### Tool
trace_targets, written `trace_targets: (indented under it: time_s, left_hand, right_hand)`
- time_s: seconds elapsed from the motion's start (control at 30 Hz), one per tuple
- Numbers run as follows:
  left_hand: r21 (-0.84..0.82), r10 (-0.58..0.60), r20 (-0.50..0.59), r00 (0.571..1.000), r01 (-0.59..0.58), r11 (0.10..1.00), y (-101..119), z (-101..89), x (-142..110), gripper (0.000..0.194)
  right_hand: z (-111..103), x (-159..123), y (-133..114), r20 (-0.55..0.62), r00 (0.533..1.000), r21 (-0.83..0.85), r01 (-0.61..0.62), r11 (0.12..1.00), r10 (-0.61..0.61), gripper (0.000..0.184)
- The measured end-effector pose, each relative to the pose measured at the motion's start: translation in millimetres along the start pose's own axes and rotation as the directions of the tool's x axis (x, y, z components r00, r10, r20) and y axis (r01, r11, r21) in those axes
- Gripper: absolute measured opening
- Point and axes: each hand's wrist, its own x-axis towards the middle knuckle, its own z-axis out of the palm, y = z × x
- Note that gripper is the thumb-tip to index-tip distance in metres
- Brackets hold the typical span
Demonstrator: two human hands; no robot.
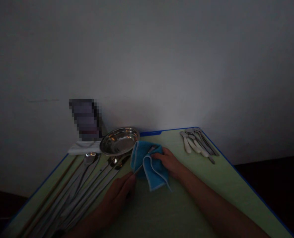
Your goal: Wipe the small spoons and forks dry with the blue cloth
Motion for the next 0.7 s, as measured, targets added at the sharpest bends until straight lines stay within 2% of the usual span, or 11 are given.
trace_targets:
  time_s: [0.13,0.33,0.5,0.7]
  left_hand:
    - [0.029,0.015,-0.008,1.0,-0.015,0.999,1,-0.9,0,0.033]
    - [0.065,-0.003,-0.001,1.0,0.003,0.998,-2,0.4,3,0.034]
    - [0.092,0.011,0.054,0.998,-0.016,0.996,-1,-1.4,0,0.032]
    - [0.139,0.009,0.09,0.996,-0.022,0.99,5,-3.9,0,0.034]
  right_hand:
    - [1,-1,3,0.078,0.994,0.055,0.068,0.996,-0.072,0.023]
    - [4,1,6,0.042,0.99,0.058,0.133,0.989,-0.135,0.025]
    - [9,2,5,-0.085,0.992,0.087,0.102,0.991,-0.094,0.027]
    - [10,5,5,-0.109,0.993,0.216,0.069,0.974,-0.046,0.035]
